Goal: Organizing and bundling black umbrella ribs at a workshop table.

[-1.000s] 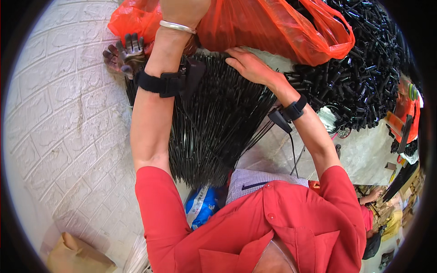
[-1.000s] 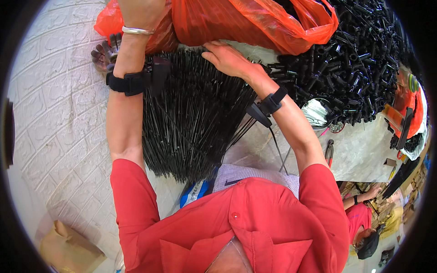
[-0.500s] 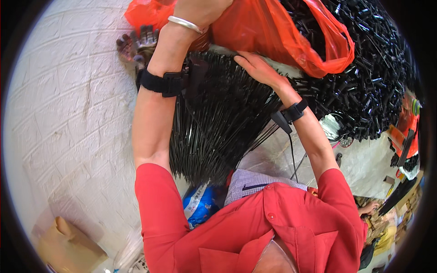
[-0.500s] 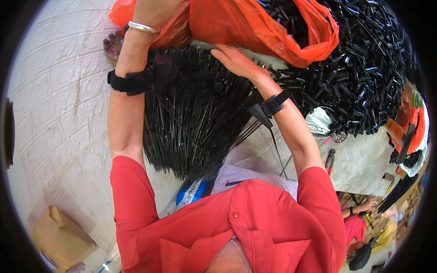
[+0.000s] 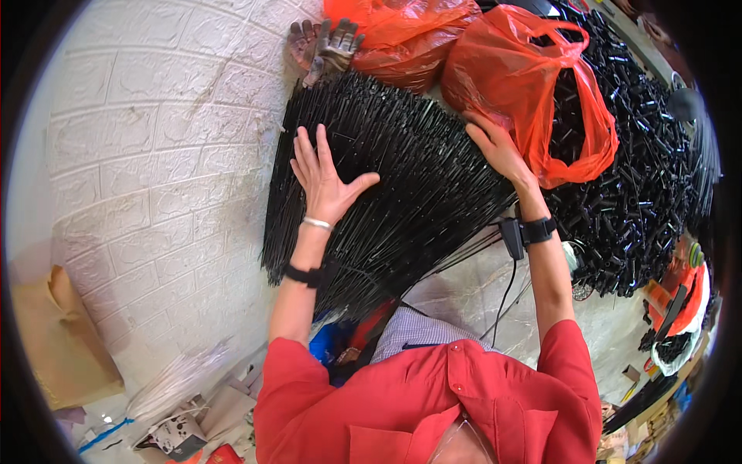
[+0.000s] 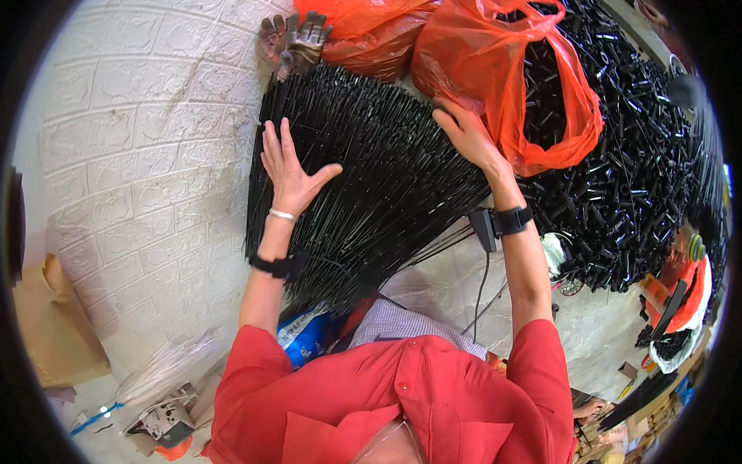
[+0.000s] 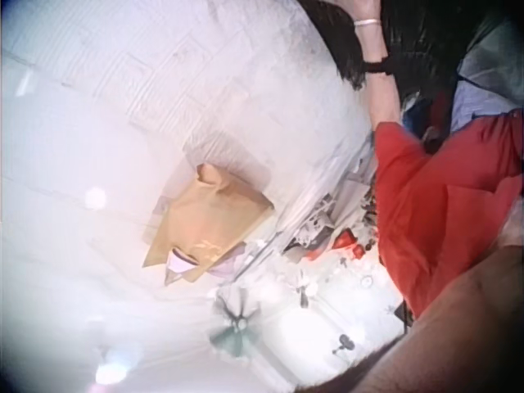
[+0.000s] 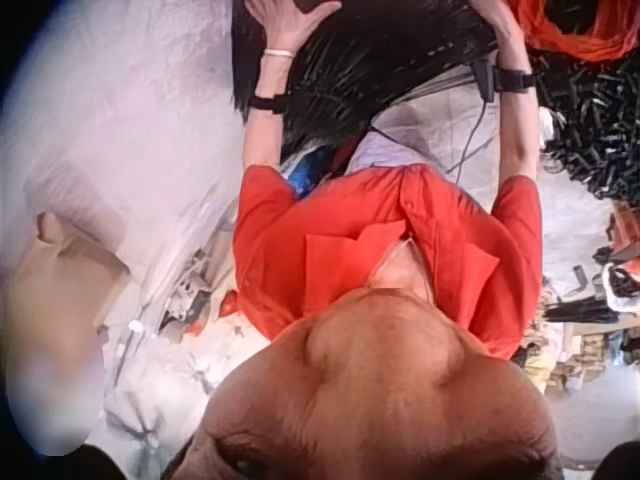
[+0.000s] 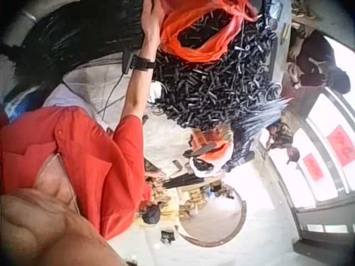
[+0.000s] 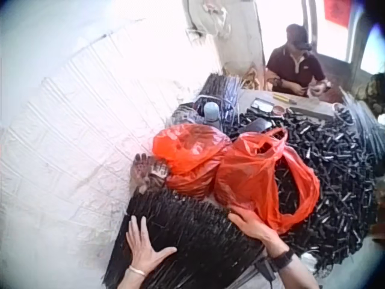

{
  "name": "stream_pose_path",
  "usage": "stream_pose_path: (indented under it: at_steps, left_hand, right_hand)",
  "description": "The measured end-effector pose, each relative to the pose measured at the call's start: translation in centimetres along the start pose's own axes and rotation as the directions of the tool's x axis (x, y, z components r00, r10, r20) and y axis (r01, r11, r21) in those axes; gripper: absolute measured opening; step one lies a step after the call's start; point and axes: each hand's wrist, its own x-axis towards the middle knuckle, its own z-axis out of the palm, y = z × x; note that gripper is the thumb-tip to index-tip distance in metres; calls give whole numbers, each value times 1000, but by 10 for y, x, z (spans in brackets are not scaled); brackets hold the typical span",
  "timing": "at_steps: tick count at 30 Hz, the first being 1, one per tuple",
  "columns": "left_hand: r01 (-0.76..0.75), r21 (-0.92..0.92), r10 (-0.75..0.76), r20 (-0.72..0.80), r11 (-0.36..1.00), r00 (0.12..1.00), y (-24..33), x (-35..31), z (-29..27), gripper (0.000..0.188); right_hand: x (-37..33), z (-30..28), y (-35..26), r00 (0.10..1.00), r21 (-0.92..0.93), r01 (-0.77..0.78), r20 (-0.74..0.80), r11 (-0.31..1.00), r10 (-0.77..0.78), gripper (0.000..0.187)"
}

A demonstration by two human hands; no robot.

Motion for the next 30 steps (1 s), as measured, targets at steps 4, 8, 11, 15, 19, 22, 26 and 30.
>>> stream_pose_path:
  at_steps: [4, 8, 11, 15, 19, 22, 26, 30]
  left_hand:
    - [84, 76, -71, -156, 994, 985, -17, 28, 42, 111]
    - [65, 107, -47, -159, 992, 986, -10, 36, 51, 107]
    - [49, 37, -42, -173, 998, 984, -5, 32, 46, 107]
    - [27, -139, -63, -258, 990, 964, -12, 22, 45, 104]
    - [62, -65, -75, -233, 996, 969, -13, 13, 44, 102]
    - [78, -62, -85, -111, 995, 990, -17, 11, 49, 103]
    - [30, -79, -49, -252, 996, 966, -10, 18, 27, 105]
    - [-82, 25, 86, -317, 996, 944, -9, -9, -26, 81]
  right_hand:
    - [-3, 1, -30, 994, -141, -28, 98, 990, 42, 46]
    - [1, 6, -44, 997, -269, -30, 64, 963, 49, 45]
    - [-6, 7, -57, 999, -360, 28, 51, 933, -11, 44]
    - [-25, 2, -79, 999, -360, 27, -25, 933, -38, 40]
    - [-66, -11, -107, 992, 39, -78, -94, 996, 81, 34]
    - [-109, -24, -125, 974, 179, -184, -97, 967, 203, 33]
    - [-160, -28, -126, 942, 201, -320, -41, 926, 334, 33]
    - [-209, -28, -103, 900, 272, -423, 12, 864, 436, 35]
